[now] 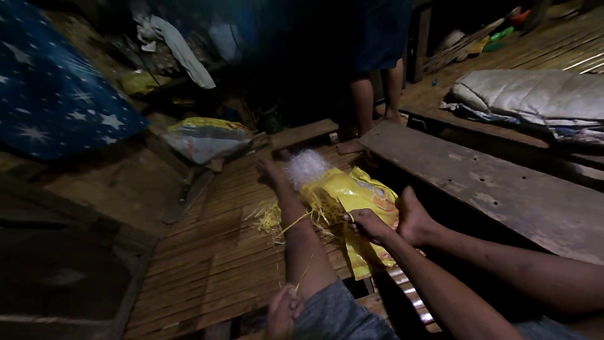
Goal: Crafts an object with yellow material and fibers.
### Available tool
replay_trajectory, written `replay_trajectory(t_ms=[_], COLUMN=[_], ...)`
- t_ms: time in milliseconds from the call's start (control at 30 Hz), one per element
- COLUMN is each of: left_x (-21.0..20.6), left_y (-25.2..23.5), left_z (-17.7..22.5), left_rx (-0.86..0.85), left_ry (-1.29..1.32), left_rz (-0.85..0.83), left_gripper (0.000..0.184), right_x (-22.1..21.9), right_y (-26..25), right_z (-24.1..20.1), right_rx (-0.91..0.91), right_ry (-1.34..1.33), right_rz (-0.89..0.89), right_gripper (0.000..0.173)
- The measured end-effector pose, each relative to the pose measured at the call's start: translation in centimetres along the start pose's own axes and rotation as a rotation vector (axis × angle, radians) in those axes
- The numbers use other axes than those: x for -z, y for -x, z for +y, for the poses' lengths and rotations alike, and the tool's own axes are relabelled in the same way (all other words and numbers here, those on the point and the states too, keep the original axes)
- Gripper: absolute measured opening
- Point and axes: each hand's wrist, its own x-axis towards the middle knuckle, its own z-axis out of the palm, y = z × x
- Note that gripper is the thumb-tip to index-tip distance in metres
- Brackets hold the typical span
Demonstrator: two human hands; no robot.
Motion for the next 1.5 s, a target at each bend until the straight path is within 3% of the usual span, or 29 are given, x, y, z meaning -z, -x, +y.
replay_trajectory(t_ms=[367,967,1333,1500], left_x=[0.7,1.6,1.7,2.0], left_y=[0.3,1.2,1.8,2.0], left_z=[-0.4,-0.3,-0.1,-0.2], left_rx=[-0.006,-0.017,0.005,0.021], left_ry=[0.027,0.005,-0.065,-0.045], left_rz=[-0.013,0.024,0.018,0.040], left_gripper=[0.029,0.034,0.033,0.033], right_x=[0.6,2.1,0.3,0.7], right_y=[-0.5,-0.3,-0.9,-0.7], right_z=[-1.5,-2.1,-1.9,-1.9], right_rx=[-0.023,-0.071,-0.094,-0.091], right_ry=[0.062,0.115,0.157,0.144], right_rz=[-0.050,-0.165,-0.051,-0.090], right_gripper=[0.028,0.023,0.029,0.029])
